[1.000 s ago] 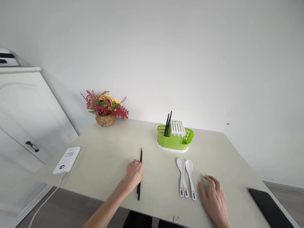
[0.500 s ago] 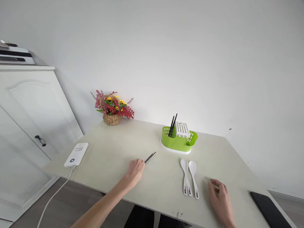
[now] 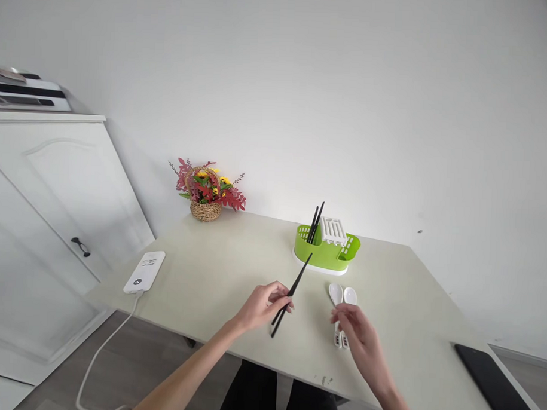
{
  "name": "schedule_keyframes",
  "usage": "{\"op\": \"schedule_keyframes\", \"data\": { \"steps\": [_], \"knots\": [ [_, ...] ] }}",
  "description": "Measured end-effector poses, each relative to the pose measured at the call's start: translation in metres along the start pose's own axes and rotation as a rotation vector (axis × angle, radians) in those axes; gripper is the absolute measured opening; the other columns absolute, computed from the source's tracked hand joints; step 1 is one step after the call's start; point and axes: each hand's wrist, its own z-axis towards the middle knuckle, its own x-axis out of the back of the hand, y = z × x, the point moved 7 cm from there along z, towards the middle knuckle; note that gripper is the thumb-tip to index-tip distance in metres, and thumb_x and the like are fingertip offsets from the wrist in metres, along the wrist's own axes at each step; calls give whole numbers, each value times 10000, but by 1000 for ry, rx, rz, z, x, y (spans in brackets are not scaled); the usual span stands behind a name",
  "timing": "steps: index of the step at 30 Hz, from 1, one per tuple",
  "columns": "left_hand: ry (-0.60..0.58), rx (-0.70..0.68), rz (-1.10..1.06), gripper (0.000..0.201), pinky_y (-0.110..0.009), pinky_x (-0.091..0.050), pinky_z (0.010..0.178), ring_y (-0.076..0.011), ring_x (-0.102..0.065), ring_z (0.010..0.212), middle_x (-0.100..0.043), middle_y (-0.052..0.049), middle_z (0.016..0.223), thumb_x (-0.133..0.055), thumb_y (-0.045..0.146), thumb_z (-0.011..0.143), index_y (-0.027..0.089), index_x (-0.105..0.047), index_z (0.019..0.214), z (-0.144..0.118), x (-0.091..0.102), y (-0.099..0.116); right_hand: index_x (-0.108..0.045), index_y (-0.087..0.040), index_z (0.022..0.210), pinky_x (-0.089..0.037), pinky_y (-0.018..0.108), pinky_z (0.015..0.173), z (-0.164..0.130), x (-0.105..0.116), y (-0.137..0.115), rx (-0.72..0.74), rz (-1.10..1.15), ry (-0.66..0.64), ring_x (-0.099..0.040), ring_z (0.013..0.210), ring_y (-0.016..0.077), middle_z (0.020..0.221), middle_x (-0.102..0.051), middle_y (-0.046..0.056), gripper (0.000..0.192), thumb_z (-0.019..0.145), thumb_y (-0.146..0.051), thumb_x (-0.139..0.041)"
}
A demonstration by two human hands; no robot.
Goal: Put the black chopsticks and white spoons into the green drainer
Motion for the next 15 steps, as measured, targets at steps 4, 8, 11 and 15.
{"op": "schedule_keyframes", "data": {
  "steps": [4,8,11,15],
  "knots": [
    [86,-34,-31,279,-347,-570,889,-222,-770,931,-807,-66,942,-567,506,1006,229,-598,994,-8,-16,3,-591,-267,1234,-562,327,725,13,-30,-51,83,7,-168,-674,869,197,1010,-672,51,378,1012,-561,-507],
    [143,-25,8,254,-335,-572,907,-214,-759,949,-798,-30,962,-551,496,1009,260,-642,987,-13,-22,3,-555,-283,1354,-572,314,731,24,-45,-92,197,-109,-281,-639,783,173,861,-617,-3,456,992,-560,-560],
    [154,-27,20,245,-333,-575,914,-217,-754,967,-796,-32,992,-550,486,1004,266,-657,993,-13,-23,2,-611,-276,1237,-559,302,725,30,-54,-109,254,-180,-311,-619,731,161,793,-614,-18,356,1014,-541,-527],
    [123,-13,-10,250,-340,-587,887,-226,-760,943,-802,-36,963,-563,493,994,259,-651,987,-14,-24,-6,-552,-264,831,-506,272,658,33,-57,-112,290,-263,-251,-576,685,147,791,-643,-10,330,1035,-516,-490]
  ]
}}
